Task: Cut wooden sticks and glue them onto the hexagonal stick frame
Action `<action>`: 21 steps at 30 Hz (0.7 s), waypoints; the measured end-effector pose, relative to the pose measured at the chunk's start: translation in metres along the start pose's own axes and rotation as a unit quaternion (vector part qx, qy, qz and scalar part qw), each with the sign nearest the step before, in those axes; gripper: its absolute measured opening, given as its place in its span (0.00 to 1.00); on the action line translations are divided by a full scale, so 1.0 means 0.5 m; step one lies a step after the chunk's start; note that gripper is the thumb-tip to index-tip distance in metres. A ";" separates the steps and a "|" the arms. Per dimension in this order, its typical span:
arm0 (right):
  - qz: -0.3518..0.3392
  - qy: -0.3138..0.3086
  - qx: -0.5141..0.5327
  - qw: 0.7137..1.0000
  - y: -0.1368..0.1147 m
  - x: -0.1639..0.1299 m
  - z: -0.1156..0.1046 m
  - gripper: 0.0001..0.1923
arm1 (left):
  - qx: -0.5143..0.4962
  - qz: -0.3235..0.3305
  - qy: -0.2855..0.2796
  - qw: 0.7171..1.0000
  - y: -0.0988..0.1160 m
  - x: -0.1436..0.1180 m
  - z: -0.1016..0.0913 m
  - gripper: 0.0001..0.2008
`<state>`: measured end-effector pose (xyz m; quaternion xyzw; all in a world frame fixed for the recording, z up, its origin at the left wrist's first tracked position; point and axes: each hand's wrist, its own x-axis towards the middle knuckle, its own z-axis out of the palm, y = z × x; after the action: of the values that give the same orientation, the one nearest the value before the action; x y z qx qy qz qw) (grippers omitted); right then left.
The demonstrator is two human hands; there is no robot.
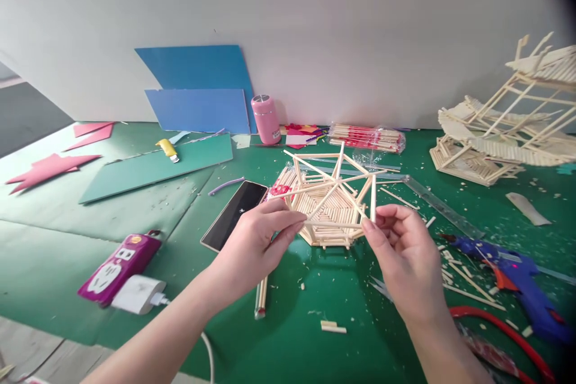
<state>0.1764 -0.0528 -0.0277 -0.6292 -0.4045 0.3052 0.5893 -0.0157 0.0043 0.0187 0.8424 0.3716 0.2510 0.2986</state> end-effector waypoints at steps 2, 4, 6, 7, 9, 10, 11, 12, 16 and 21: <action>-0.001 0.000 0.003 1.000 0.000 -0.001 0.000 0.13 | 0.010 -0.003 -0.008 1.000 0.005 0.002 -0.003 0.11; -0.005 0.003 0.004 1.000 0.001 0.000 0.001 0.13 | 0.027 -0.005 -0.016 0.999 0.010 0.005 -0.006 0.11; -0.013 0.008 0.004 1.000 0.004 0.001 0.002 0.13 | 0.047 -0.007 -0.022 0.999 0.016 0.009 -0.009 0.11; -0.017 0.011 0.004 1.000 0.006 0.002 0.002 0.13 | 0.056 -0.008 -0.025 0.998 0.019 0.011 -0.010 0.11; -0.024 0.015 0.008 1.000 0.009 0.003 0.003 0.12 | 0.075 -0.013 -0.030 0.997 0.026 0.014 -0.011 0.11; -0.026 0.017 0.010 0.999 0.010 0.004 0.003 0.12 | 0.084 -0.016 -0.032 0.996 0.029 0.016 -0.012 0.11; -0.028 0.018 0.010 0.999 0.011 0.005 0.004 0.12 | 0.093 -0.018 -0.036 0.995 0.033 0.018 -0.012 0.11; -0.029 0.020 0.011 0.999 0.012 0.006 0.004 0.11 | 0.099 -0.020 -0.041 0.994 0.036 0.019 -0.013 0.12; -0.036 0.022 0.013 0.999 0.012 0.006 0.004 0.11 | 0.103 -0.025 -0.056 0.993 0.045 0.022 -0.014 0.12; -0.039 0.022 0.019 0.999 0.011 0.006 0.005 0.11 | 0.109 -0.032 -0.054 0.992 0.053 0.023 -0.010 0.12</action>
<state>0.1765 -0.0486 -0.0330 -0.6084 -0.4101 0.2758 0.6210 0.0006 0.0006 0.0429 0.8700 0.4067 0.1533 0.2328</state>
